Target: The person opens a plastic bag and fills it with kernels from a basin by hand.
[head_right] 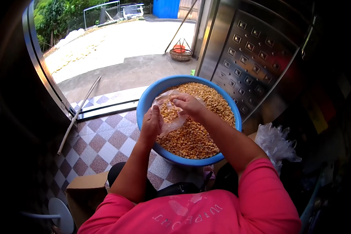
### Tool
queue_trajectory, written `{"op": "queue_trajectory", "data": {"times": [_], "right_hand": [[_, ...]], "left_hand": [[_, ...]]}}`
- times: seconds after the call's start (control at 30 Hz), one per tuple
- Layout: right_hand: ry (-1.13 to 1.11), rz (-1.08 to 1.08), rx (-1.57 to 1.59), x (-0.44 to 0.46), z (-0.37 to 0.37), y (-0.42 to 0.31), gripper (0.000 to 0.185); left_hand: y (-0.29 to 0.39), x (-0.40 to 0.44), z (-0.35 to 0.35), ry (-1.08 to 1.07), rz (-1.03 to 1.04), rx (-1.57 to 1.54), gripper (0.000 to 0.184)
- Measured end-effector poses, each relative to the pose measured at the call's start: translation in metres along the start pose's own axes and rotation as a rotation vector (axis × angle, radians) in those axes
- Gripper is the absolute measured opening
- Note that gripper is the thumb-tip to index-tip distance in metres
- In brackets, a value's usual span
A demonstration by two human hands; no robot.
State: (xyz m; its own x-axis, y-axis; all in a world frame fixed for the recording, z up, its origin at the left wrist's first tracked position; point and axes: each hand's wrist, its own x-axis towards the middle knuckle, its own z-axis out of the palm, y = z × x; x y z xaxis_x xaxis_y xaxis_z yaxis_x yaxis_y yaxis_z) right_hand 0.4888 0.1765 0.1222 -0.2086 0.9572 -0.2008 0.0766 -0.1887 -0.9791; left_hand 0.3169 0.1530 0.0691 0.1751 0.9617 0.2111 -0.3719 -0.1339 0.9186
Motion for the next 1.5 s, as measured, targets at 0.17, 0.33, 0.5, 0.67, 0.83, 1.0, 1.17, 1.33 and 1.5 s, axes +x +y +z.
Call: {"op": "queue_trajectory", "data": {"times": [0.17,0.33,0.5,0.67,0.83,1.0,1.17,1.33,1.5], "right_hand": [[0.146,-0.243,-0.328,-0.017,-0.025,0.005,0.016],[0.309,-0.305,-0.821,-0.071,-0.056,0.015,0.013],[0.293,-0.254,-1.278,-0.127,-0.059,0.028,0.031],[0.327,-0.148,-1.434,-0.135,-0.051,0.049,0.037],[0.366,-0.27,-1.422,-0.113,-0.04,0.064,0.027],[0.349,-0.437,-1.264,-0.097,-0.033,0.064,0.021],[0.304,-0.335,-0.857,-0.073,-0.032,0.057,0.023],[0.024,0.122,0.235,-0.047,-0.024,0.015,0.019],[0.103,0.369,0.554,-0.013,-0.002,-0.005,0.02]], "left_hand": [[-0.001,0.0,0.0,0.005,-0.007,0.002,0.041],[0.004,-0.002,0.001,0.004,-0.032,-0.042,0.037],[-0.002,0.0,0.0,0.042,-0.031,-0.04,0.035],[-0.005,0.001,-0.002,-0.001,-0.046,-0.062,0.037],[-0.007,0.003,-0.004,0.012,-0.036,-0.031,0.039],[-0.006,0.001,-0.004,0.019,-0.041,-0.009,0.046],[-0.011,0.003,-0.004,0.019,-0.009,-0.02,0.042],[-0.004,-0.001,-0.002,0.019,-0.047,-0.026,0.039],[-0.007,0.001,-0.005,-0.031,-0.032,-0.052,0.037]]}}
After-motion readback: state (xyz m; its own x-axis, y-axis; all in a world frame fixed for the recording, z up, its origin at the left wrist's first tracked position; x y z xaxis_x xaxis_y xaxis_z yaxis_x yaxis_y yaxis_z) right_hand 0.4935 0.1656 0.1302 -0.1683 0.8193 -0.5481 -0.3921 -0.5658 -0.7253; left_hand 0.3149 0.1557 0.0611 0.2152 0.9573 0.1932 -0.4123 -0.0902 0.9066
